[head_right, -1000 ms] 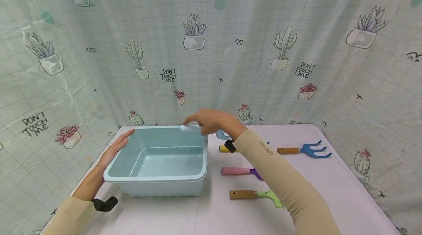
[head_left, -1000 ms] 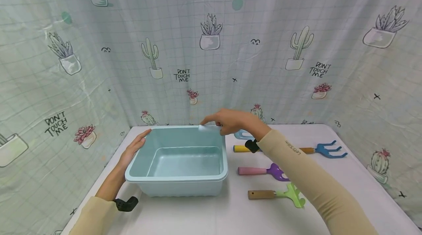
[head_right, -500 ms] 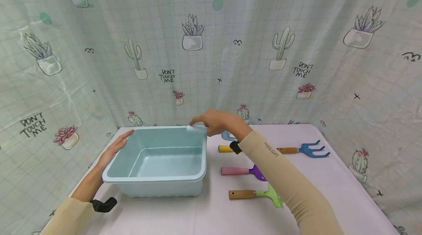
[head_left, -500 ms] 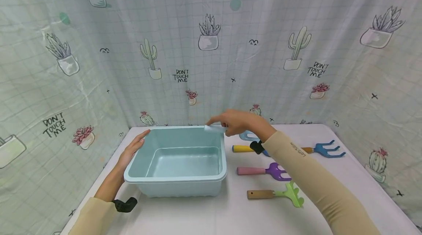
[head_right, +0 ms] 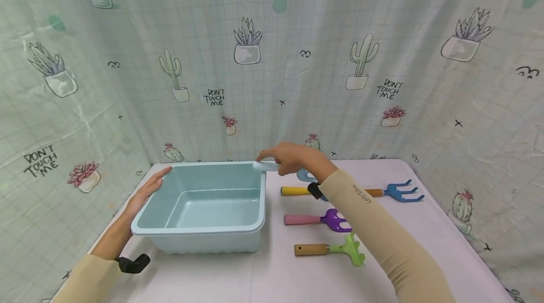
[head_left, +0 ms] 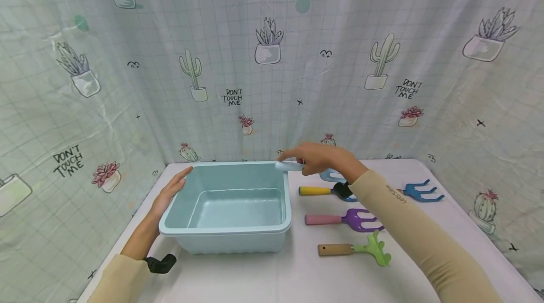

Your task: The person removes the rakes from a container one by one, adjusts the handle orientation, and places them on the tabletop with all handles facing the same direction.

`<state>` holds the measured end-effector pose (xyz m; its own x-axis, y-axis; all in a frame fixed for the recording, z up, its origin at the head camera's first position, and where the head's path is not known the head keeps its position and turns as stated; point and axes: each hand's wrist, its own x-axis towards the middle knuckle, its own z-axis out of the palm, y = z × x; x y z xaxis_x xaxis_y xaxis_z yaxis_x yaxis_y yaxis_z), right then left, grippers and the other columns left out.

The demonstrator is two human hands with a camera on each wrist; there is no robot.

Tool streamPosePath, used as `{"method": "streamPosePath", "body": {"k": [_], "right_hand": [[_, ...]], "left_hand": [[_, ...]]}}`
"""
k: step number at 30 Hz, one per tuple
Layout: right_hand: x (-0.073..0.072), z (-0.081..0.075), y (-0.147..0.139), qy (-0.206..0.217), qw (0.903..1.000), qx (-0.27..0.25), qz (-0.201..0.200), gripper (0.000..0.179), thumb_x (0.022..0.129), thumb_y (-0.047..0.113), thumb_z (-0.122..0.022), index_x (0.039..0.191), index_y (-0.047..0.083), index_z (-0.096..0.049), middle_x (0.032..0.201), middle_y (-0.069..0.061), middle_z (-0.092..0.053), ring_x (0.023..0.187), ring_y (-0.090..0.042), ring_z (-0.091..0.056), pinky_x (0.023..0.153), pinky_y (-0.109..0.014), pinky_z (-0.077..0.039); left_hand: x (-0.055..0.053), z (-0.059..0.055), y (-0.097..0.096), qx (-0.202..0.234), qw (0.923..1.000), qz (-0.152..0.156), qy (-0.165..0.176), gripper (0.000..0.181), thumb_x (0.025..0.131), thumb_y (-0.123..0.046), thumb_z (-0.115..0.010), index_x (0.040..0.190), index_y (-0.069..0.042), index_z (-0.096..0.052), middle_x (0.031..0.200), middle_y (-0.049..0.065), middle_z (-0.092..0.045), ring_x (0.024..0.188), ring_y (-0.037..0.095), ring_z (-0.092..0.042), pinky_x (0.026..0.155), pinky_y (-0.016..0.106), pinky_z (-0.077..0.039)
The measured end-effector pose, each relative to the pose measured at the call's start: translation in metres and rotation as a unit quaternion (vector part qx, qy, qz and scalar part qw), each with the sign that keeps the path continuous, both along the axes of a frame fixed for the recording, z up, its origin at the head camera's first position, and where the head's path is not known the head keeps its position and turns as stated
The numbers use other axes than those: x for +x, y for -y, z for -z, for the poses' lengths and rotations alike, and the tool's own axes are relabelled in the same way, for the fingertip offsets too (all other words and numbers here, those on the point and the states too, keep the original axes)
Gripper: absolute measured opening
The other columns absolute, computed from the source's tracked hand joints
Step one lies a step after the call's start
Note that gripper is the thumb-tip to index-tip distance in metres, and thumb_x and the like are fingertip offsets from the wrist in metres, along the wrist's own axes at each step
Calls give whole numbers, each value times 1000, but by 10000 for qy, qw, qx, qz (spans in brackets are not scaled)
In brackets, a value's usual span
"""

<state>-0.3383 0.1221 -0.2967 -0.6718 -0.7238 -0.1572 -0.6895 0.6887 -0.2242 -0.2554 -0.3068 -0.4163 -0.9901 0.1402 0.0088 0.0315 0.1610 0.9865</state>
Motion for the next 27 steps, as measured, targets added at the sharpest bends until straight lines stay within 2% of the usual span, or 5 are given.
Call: {"method": "streamPosePath", "body": {"k": [11,27], "right_hand": [[2,4,-17,7,9999,67,104,69,89,-4,-68,147,31,-57,113,-7,-71,91,-20,-62,75,-30,-55],[3,5,-38,67,9997,-58,228,70,88,-4,-68,148,30,-57,114,-6,-71,93,-20,-61,74,-29,-56]], "left_hand": [[-1,3,2,225,9997,125,-24,61,113,-45,-26,168,-24,-9,175,14,-6,159,42,-14,97,17,-49],[3,-1,0,24,10000,67,-54,61,112,-49,-26,168,-28,-11,175,12,-7,160,42,-15,96,16,-49]]}}
